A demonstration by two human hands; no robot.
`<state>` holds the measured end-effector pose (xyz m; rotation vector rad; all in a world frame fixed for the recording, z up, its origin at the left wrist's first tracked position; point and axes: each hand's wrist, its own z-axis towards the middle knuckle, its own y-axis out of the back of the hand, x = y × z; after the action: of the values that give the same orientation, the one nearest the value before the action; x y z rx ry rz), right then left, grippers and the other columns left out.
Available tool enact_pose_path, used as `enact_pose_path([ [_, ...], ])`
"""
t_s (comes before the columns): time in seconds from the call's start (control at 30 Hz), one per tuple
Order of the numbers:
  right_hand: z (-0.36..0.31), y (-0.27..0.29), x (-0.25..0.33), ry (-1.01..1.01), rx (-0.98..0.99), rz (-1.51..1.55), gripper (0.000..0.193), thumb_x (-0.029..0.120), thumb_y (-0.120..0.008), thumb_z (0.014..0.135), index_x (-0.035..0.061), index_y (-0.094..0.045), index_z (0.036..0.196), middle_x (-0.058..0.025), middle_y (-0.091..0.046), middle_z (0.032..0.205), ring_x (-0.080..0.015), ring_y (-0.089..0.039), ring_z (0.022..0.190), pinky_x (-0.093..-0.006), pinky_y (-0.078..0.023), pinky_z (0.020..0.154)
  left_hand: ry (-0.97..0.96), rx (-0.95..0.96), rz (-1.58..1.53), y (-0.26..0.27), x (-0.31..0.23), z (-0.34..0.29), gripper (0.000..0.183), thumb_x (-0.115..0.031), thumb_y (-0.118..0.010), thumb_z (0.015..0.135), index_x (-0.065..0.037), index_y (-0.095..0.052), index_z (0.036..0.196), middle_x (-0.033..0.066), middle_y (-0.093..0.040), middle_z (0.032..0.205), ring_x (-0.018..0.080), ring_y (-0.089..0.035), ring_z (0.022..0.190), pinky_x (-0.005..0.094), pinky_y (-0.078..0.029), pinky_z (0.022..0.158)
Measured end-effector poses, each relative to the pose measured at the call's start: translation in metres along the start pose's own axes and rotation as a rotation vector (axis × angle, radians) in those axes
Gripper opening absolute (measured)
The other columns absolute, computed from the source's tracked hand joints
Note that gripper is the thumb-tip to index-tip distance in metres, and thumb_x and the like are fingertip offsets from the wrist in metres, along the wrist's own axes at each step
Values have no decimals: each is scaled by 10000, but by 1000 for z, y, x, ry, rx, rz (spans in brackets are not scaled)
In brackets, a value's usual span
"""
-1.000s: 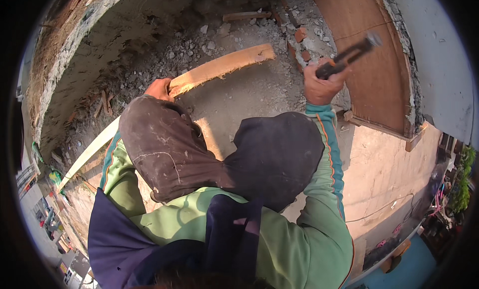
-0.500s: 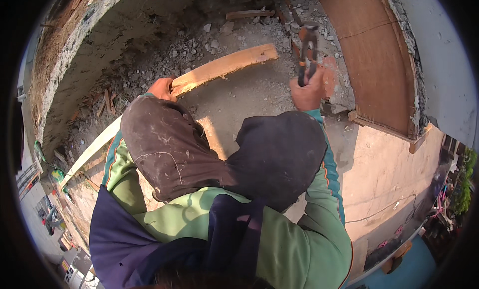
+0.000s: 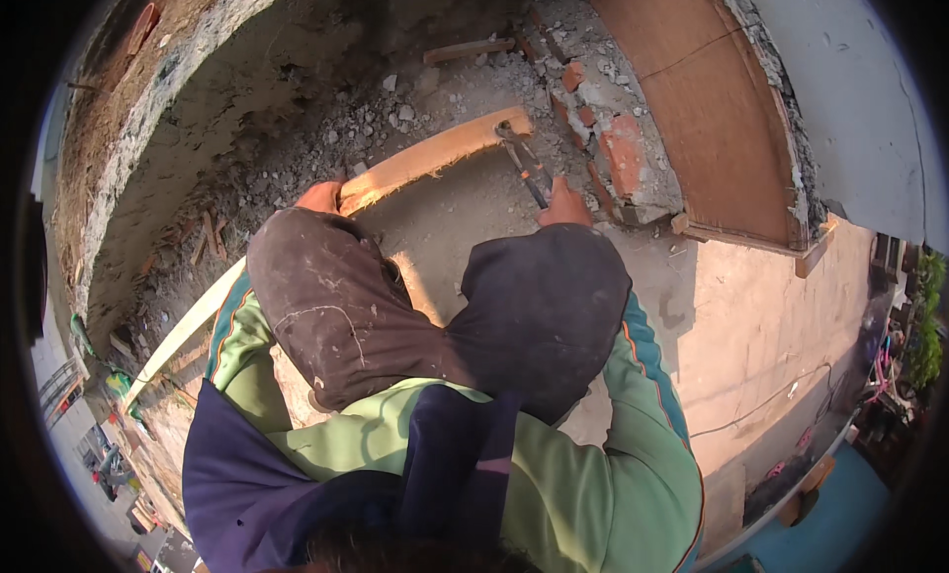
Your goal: The person constructs a concrete block wall by preparing binding wire, hammering support rods, using a metal frame guide, and aligning the blocks on a construction site.
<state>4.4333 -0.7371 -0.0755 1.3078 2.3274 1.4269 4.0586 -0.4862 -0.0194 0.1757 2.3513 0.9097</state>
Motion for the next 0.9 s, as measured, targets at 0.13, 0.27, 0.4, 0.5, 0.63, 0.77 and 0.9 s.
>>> enact_pose_path([
  [0.13,-31,2,-5,-60,-56,519,448,108,-725,796,44,-523,1190,-133,-673,990,-236,-681,919,-401,-511,738,-158,55,-213,-5,4,13,544,-262,-824,665,37,-607,1064,194,-687,973,279,-671,931,376,-495,809],
  [0.27,-71,-15,-53,-72,-61,767,426,113,-699,836,49,-534,1224,-124,-674,1004,-218,-678,918,-373,-519,749,-224,502,-487,5,19,69,514,-102,-727,623,14,-596,1106,44,-640,895,138,-591,822,313,-477,725],
  [0.4,-89,-4,-64,64,-5,1173,402,119,-664,889,57,-550,1269,-111,-675,1024,-194,-675,918,-335,-530,765,17,790,-870,47,-57,91,474,-271,-721,744,3,-642,1122,69,-671,857,153,-646,732,288,-522,657],
  [0.5,-91,16,-62,62,79,1318,387,124,-638,929,63,-561,1303,-102,-676,1039,-176,-673,917,-307,-538,777,-166,549,-480,18,-40,157,614,-389,-742,775,-12,-638,1249,109,-694,1068,192,-657,906,315,-511,819],
  [0.63,-78,58,-50,-115,286,1498,439,125,-592,968,59,-505,1393,-141,-673,1126,-207,-679,1006,-348,-572,787,-232,371,-219,1,-29,163,618,-358,-761,793,2,-628,1277,120,-698,1123,228,-650,1021,344,-475,948],
  [0.77,-43,111,-31,-186,349,1304,483,182,-596,976,91,-450,1427,-153,-658,1180,-254,-680,1044,-400,-588,772,-251,283,-359,-8,-17,159,664,-389,-785,789,17,-611,1284,166,-697,1155,262,-654,1055,368,-467,975],
  [0.9,-3,162,-9,-176,534,1216,431,245,-576,991,105,-478,1386,-145,-664,1127,-257,-688,1014,-387,-582,771,-226,131,-183,-5,-29,143,655,-412,-774,803,-7,-602,1288,226,-686,1166,333,-662,1081,395,-479,963],
])
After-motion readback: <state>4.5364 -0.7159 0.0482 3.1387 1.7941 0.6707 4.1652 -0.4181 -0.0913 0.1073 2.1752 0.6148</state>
